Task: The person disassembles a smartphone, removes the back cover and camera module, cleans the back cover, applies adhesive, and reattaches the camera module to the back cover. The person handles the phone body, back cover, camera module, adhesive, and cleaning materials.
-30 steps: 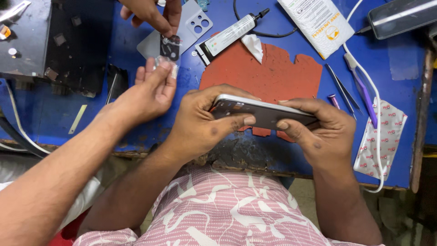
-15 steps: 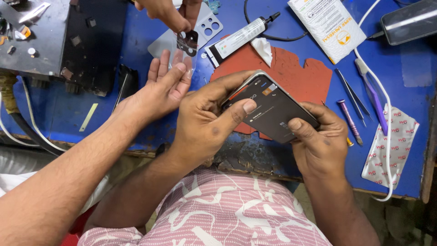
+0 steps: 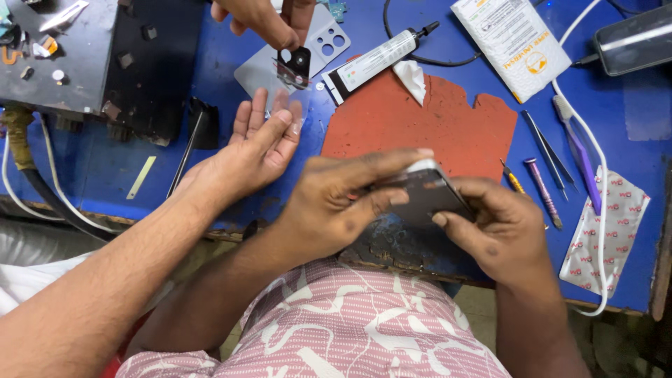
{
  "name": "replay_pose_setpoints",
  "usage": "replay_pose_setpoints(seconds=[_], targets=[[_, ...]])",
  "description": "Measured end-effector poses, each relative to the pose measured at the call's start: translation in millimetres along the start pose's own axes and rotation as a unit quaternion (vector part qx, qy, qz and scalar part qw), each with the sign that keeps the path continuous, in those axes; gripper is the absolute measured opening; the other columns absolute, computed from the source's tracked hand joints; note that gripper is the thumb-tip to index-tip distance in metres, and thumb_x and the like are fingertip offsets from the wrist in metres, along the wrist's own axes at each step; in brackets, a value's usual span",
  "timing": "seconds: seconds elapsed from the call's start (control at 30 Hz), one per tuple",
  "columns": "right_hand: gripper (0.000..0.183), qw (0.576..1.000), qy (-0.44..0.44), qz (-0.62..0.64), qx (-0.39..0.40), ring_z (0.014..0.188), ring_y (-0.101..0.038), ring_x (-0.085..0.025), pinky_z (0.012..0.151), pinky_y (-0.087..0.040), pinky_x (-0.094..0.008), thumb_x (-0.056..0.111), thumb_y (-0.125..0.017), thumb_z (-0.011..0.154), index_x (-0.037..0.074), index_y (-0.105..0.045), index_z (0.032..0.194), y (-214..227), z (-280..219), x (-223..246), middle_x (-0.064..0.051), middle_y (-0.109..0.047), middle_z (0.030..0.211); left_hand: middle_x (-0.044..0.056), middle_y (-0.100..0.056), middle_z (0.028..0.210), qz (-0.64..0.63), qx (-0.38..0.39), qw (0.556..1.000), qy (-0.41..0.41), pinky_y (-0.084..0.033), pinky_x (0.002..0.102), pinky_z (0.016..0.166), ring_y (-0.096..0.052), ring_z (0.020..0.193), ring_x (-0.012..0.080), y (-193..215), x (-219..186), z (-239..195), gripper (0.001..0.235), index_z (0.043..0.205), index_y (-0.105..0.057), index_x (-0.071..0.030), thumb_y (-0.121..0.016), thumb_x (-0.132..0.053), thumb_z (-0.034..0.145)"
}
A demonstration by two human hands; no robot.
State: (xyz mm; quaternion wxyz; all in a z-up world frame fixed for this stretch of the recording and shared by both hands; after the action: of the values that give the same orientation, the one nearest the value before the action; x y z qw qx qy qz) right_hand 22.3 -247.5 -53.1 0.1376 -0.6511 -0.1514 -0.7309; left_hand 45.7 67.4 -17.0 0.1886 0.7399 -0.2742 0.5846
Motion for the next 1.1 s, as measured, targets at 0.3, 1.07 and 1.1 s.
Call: replay_pose_setpoints(seconds=[0.3, 1.07, 1.1], targets=[[0.03, 0.927, 0.06, -0.367, -0.034, 0.072, -0.073, -0.011, 0.063, -0.056, -0.024, -0.005, -0.077, 0.081, 0.0, -0.074, 0.11, -7.7, -0.7, 38.2, -0.01, -0.077, 0.089, 0.013, -0.055, 0.144, 0.116, -0.002, 0.992, -0.049, -0.043, 0.041, 0.108, -0.061, 0.126, 0.0262, -19.4, -95.3, -8.3, 0.043, 0.143, -0.047, 0.0, -0.032, -0.022, 0.108], [0.046, 0.793, 0.234, -0.56, 0.055, 0.137, -0.055, -0.033, 0.114, -0.043, -0.06, 0.012, -0.082, 0.084, 0.023, -0.072, 0.128, -28.3, 11.3, 23.9, -0.008, -0.061, 0.141, 0.015, -0.059, 0.138, 0.093, -0.016, 0.993, -0.073, -0.047, 0.04, 0.104, -0.063, 0.122, 0.0273, -14.2, -89.0, -23.0, 0.042, 0.14, -0.044, 0.002, -0.029, -0.023, 0.11], [0.045, 0.784, 0.239, -0.571, 0.053, 0.136, -0.055, -0.033, 0.114, -0.043, -0.062, 0.013, -0.081, 0.086, 0.024, -0.072, 0.129, -29.2, 10.5, 24.0, -0.008, -0.062, 0.141, 0.016, -0.059, 0.138, 0.104, -0.019, 0.991, -0.083, -0.048, 0.04, 0.103, -0.064, 0.121, 0.0275, -14.0, -90.3, -24.0, 0.042, 0.139, -0.045, 0.002, -0.029, -0.023, 0.11]])
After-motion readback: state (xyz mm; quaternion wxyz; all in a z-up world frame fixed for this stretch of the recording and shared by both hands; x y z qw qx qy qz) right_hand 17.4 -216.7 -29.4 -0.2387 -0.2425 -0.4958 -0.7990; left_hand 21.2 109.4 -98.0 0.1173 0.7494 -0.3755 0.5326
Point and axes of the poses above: each hand's wrist, its own z-axis towards the middle knuckle, its own y-axis out of the back of the hand, x = y × z, the point moved 2 cm from there along z, towards the middle knuckle
